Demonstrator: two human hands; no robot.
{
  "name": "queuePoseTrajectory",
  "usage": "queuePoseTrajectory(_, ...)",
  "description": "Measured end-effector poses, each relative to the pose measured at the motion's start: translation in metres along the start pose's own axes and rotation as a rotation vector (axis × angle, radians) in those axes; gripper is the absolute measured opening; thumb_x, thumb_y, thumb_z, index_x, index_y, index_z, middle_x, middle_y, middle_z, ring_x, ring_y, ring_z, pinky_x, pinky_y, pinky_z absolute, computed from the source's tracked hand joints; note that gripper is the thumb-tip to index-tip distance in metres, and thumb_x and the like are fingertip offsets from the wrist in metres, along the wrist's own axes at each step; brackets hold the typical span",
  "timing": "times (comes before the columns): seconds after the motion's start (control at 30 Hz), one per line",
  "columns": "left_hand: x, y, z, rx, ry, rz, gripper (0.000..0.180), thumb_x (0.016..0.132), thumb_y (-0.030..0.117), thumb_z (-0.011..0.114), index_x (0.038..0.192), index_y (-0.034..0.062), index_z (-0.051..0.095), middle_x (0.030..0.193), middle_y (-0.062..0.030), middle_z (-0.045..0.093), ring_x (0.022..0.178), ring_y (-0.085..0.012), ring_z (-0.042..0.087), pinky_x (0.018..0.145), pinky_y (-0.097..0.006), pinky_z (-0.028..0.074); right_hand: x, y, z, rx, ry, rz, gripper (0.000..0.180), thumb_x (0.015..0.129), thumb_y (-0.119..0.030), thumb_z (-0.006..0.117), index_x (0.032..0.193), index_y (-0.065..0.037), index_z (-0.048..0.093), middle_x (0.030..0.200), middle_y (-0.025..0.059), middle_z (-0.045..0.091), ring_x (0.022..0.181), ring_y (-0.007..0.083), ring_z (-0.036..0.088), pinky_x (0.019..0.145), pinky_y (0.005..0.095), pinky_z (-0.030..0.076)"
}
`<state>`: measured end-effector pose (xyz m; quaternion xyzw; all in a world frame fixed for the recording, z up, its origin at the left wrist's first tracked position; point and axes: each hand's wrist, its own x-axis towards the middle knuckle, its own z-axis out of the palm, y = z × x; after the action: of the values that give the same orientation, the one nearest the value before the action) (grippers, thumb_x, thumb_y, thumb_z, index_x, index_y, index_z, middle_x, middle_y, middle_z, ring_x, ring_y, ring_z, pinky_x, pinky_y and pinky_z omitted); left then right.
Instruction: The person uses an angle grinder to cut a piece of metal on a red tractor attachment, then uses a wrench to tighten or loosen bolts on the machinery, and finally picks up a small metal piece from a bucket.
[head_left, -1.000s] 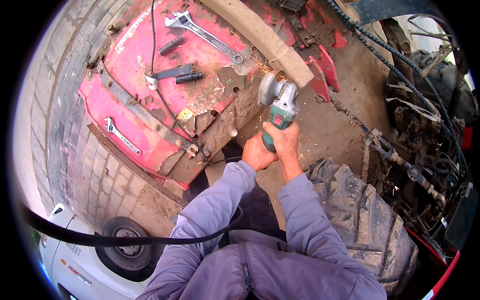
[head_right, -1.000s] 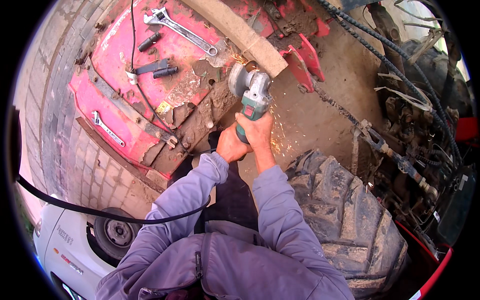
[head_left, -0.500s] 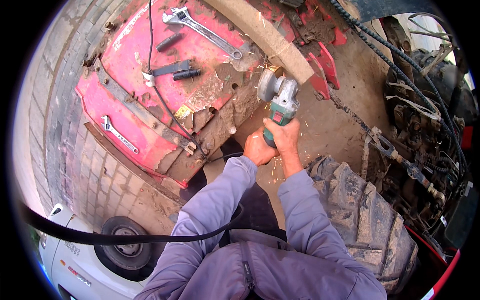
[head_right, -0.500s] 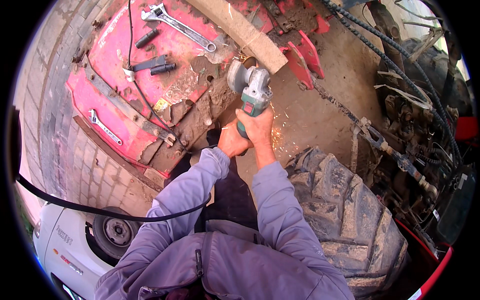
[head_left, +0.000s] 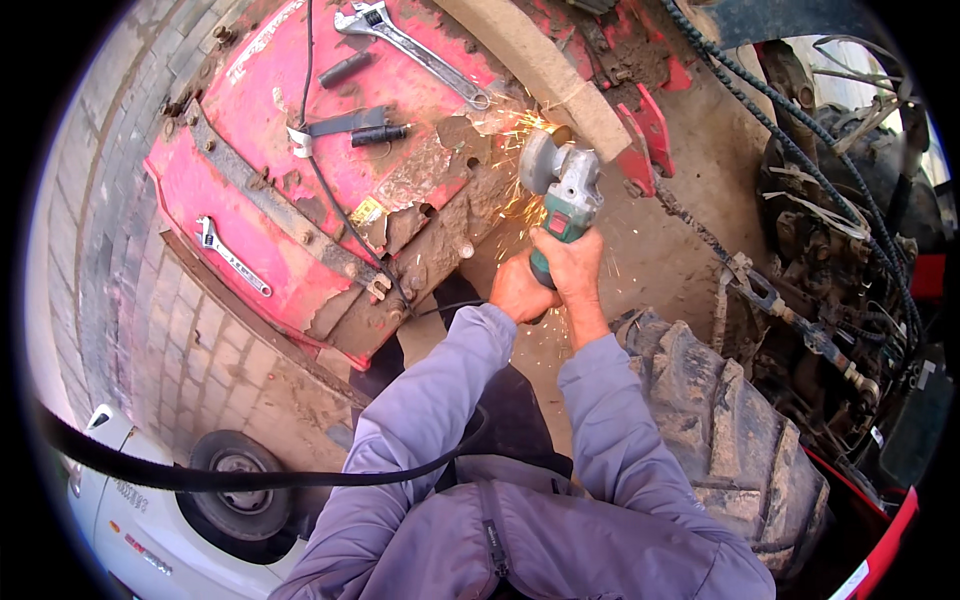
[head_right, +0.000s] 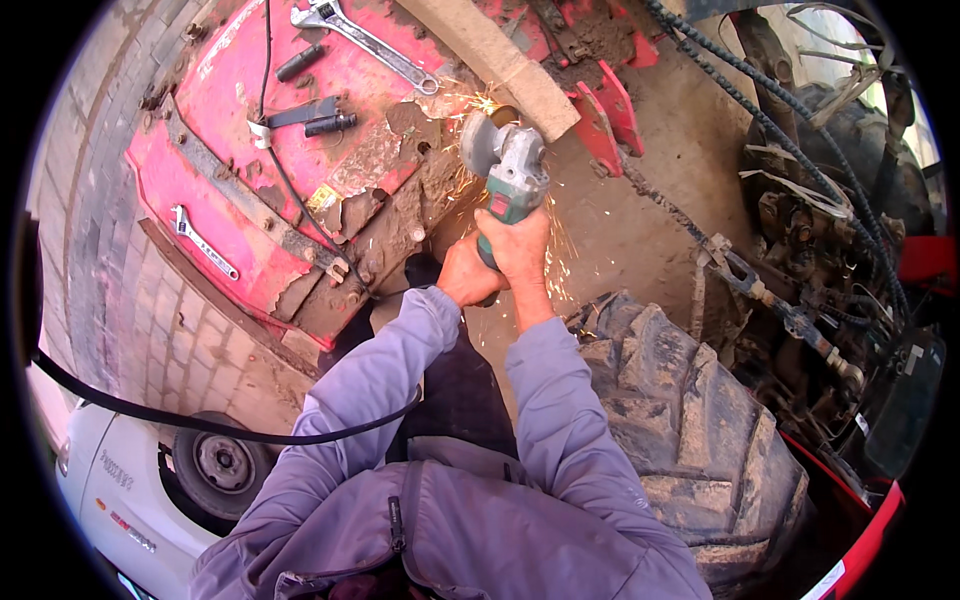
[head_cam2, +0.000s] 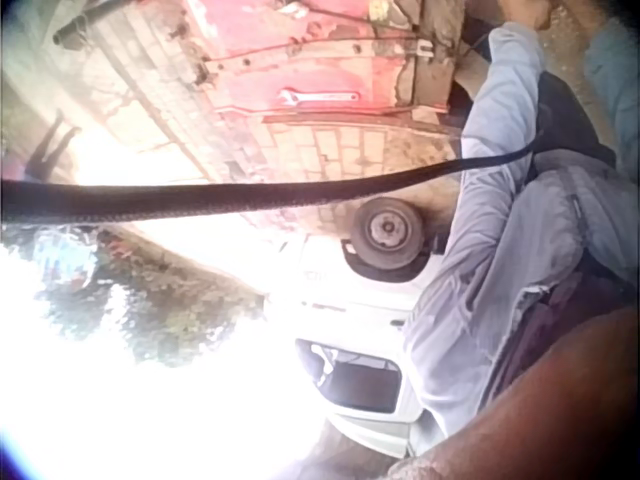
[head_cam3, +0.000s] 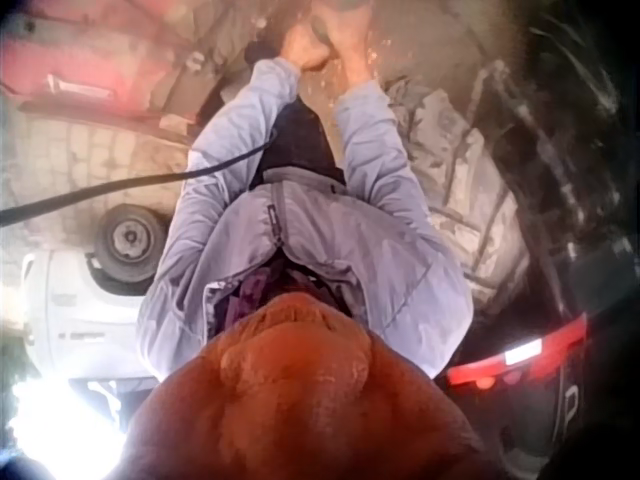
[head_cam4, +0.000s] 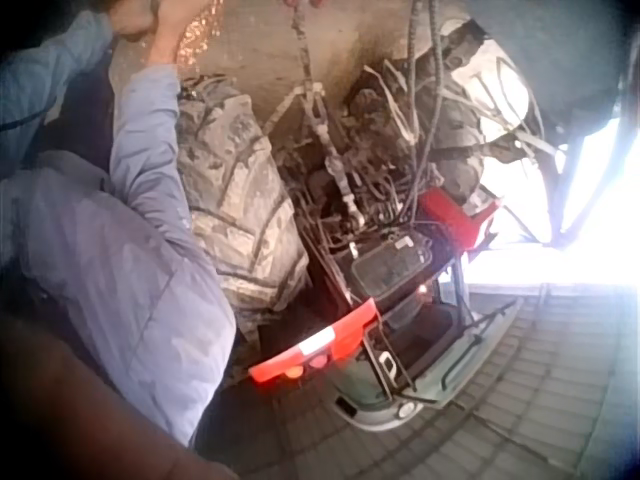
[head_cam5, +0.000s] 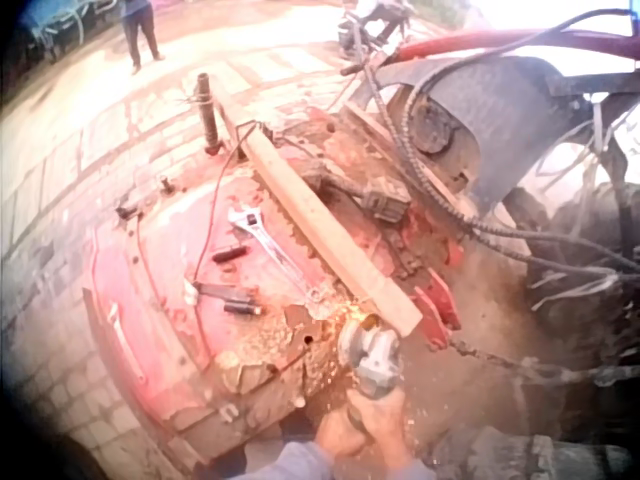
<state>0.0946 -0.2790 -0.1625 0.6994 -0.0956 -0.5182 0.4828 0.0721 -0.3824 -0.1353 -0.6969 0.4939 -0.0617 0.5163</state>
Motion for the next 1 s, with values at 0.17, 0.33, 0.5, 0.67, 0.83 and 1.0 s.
queuePoseTrajectory(0.17, -0.003, 0.007, -0.005, -0.148, -0.123, -0.025, 0.047, 0.055, 0.016, 0.080, 0.096, 0.0007, 0.062, 0.082, -0.0114, 0.069, 0.078, -0.0219, 0.066, 0.073, -0.033, 0.052, -0.001, -0.008, 0.001, -0.107, 0.066, -0.074, 0.040, 0.065, -0.017, 0.082, 0.094, 0.001, 0.061, 0.083, 0.0094, 0.066, 0.074, 0.0181, 0.062, 0.068, 0.0339, 0.051)
queuePoseTrajectory(0.33, -0.007, 0.002, -0.008, -0.224, -0.188, -0.001, 0.040, 0.055, 0.010, 0.077, 0.091, 0.0013, 0.063, 0.081, -0.0080, 0.068, 0.076, -0.0187, 0.065, 0.071, -0.033, 0.052, -0.009, -0.012, 0.005, -0.190, 0.074, -0.090, 0.038, 0.067, -0.013, 0.081, 0.094, 0.001, 0.060, 0.082, 0.0051, 0.063, 0.072, 0.0128, 0.058, 0.065, 0.0312, 0.050)
queuePoseTrajectory(0.5, -0.006, -0.008, -0.002, -0.317, -0.213, 0.030, 0.034, 0.057, 0.006, 0.076, 0.088, 0.0002, 0.063, 0.080, -0.0056, 0.067, 0.074, -0.0165, 0.064, 0.067, -0.032, 0.052, -0.012, -0.015, 0.007, -0.202, 0.094, -0.078, 0.042, 0.067, -0.015, 0.082, 0.097, 0.001, 0.059, 0.085, 0.0070, 0.064, 0.073, 0.0142, 0.059, 0.066, 0.0319, 0.050)
queuePoseTrajectory(0.67, -0.009, 0.005, -0.005, -0.409, -0.268, -0.002, 0.031, 0.058, 0.006, 0.076, 0.086, -0.0007, 0.063, 0.077, -0.0054, 0.066, 0.068, -0.0138, 0.062, 0.059, -0.031, 0.051, -0.012, -0.016, 0.002, -0.233, 0.111, -0.066, 0.044, 0.066, -0.016, 0.083, 0.098, 0.002, 0.059, 0.086, 0.0080, 0.065, 0.074, 0.0147, 0.060, 0.067, 0.0321, 0.051)
queuePoseTrajectory(0.83, -0.006, 0.003, 0.002, -0.445, -0.265, 0.056, 0.032, 0.058, 0.004, 0.075, 0.088, -0.0006, 0.065, 0.077, -0.0053, 0.066, 0.068, -0.0138, 0.062, 0.058, -0.030, 0.051, -0.013, -0.026, -0.002, -0.304, 0.125, -0.087, 0.044, 0.066, -0.016, 0.083, 0.098, 0.002, 0.059, 0.085, 0.0088, 0.065, 0.073, 0.0147, 0.060, 0.066, 0.0323, 0.051)
queuePoseTrajectory(1.0, -0.003, 0.005, -0.003, -0.457, -0.329, 0.026, 0.033, 0.057, 0.003, 0.075, 0.089, -0.0010, 0.065, 0.078, -0.0055, 0.066, 0.071, -0.0143, 0.062, 0.062, -0.030, 0.051, -0.010, -0.029, -0.001, -0.309, 0.108, -0.089, 0.043, 0.066, -0.015, 0.083, 0.098, 0.002, 0.059, 0.084, 0.0086, 0.064, 0.073, 0.0148, 0.060, 0.066, 0.0325, 0.051)
